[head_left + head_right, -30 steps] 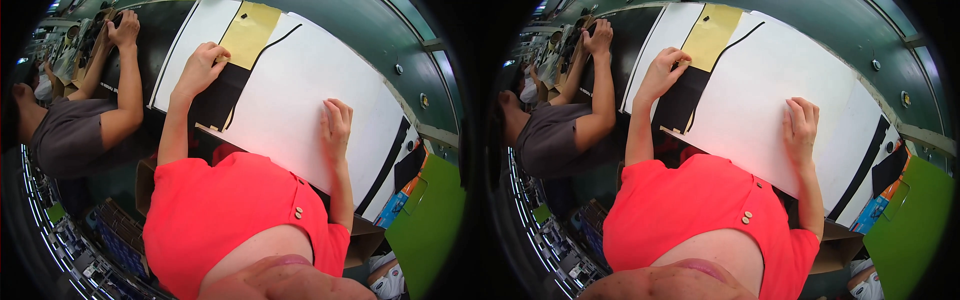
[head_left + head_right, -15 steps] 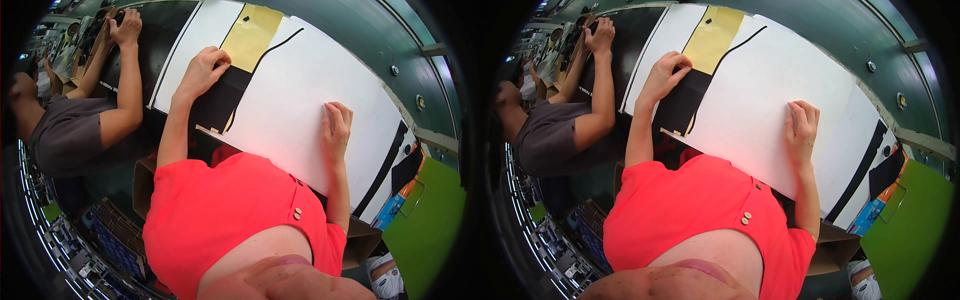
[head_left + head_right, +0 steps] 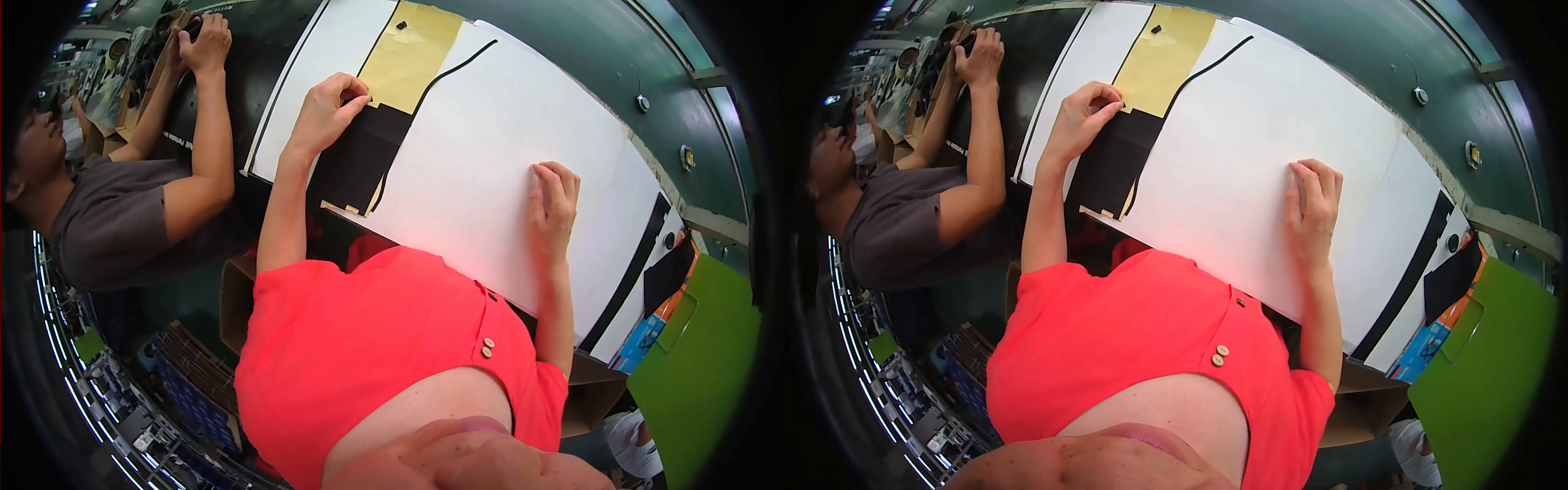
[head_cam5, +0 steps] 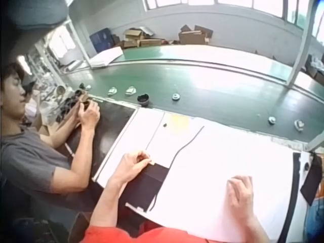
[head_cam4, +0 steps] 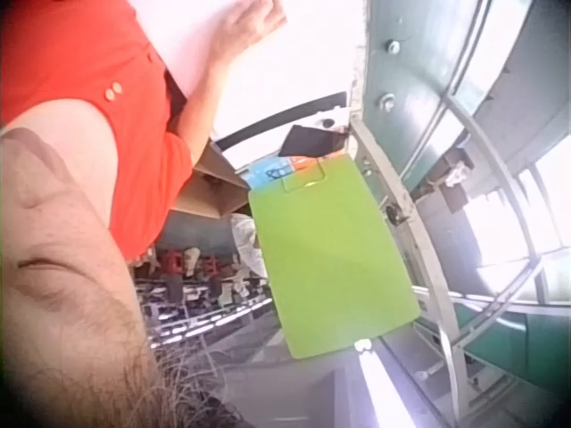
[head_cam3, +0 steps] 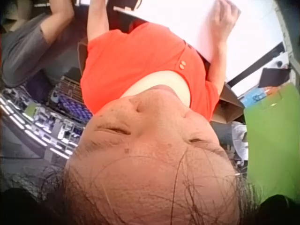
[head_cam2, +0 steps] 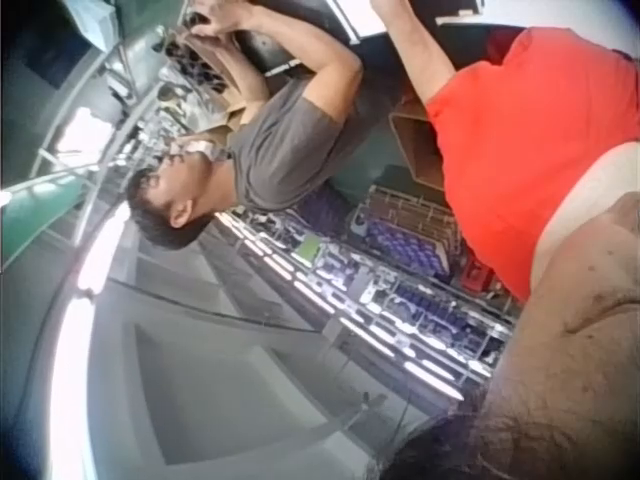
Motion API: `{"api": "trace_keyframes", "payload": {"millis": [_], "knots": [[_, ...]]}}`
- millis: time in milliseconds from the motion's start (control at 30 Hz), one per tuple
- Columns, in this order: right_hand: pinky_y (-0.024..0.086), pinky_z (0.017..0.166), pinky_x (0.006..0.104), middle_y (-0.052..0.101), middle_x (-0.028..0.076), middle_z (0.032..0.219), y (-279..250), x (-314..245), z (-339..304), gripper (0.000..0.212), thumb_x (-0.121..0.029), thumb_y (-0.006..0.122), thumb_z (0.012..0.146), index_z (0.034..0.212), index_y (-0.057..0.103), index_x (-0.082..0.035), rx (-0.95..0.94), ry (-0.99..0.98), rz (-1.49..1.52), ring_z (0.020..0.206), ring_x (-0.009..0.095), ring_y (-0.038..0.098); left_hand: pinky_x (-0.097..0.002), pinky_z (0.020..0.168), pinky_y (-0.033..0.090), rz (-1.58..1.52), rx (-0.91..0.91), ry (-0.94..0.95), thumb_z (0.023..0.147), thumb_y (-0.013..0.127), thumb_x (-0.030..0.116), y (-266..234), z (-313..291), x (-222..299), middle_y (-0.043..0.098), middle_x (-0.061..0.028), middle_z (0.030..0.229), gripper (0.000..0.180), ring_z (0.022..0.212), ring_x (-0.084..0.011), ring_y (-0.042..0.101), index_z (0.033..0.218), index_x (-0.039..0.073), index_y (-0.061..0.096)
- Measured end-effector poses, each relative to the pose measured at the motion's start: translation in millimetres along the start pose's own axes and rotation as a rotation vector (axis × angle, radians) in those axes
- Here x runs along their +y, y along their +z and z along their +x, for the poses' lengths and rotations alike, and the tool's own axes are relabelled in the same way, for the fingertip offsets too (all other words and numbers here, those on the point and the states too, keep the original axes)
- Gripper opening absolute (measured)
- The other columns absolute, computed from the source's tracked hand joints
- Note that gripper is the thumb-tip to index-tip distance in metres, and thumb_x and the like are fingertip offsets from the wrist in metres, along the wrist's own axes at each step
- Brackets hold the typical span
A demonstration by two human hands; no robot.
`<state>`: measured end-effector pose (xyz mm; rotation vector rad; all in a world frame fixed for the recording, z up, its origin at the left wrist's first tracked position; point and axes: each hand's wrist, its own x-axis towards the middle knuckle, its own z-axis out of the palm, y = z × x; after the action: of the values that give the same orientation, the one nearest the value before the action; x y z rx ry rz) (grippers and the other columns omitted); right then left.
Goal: Manually assemble components into a circular electronic casing on a production line.
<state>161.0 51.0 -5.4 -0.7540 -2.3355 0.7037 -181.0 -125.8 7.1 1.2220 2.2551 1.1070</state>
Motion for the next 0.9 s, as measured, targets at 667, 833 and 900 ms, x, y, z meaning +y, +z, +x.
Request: {"api": "trace_keyframes", "payload": {"millis": [667, 833, 900], "knots": [[0.05, 0.087, 0.0414, 0.062, 0.012, 0.105, -6.1, 13.7, -0.5, 0.015, 0.005, 0.064, 0.084, 0.098, 0.066, 0.001, 0.099, 0.023, 0.146, 0.101, 0.033, 0.055, -0.03, 0.073, 0.054, -0.259, -0.329, 0.261, 0.082, 0.08, 0.026, 295.5, 231.1, 225.6, 0.073, -0.006, 0.082, 0.025, 0.078, -0.0138, 0.067, 0.096, 0.005, 0.078], [0.05, 0.086, 0.0404, 0.062, 0.011, 0.107, -6.2, 15.8, 0.5, 0.018, 0.008, 0.064, 0.083, 0.1, 0.066, 0.002, 0.1, 0.025, 0.17, 0.102, 0.032, 0.055, -0.0351, 0.08, 0.058, -0.141, -0.182, 0.292, 0.075, 0.082, 0.025, 354.1, 273.9, 225.3, 0.076, -0.0095, 0.083, 0.019, 0.077, -0.0244, 0.071, 0.085, 0.008, 0.082], [0.05, 0.086, 0.0403, 0.062, 0.011, 0.107, -7.3, 18.8, -0.2, 0.019, 0.008, 0.064, 0.082, 0.101, 0.066, 0.002, 0.083, 0.022, 0.172, 0.101, 0.032, 0.055, -0.0353, 0.083, 0.059, -0.11, -0.142, 0.242, 0.075, 0.083, 0.026, 366.1, 279.1, 224.9, 0.077, -0.0092, 0.083, 0.019, 0.078, -0.025, 0.072, 0.085, 0.01, 0.082]]}}
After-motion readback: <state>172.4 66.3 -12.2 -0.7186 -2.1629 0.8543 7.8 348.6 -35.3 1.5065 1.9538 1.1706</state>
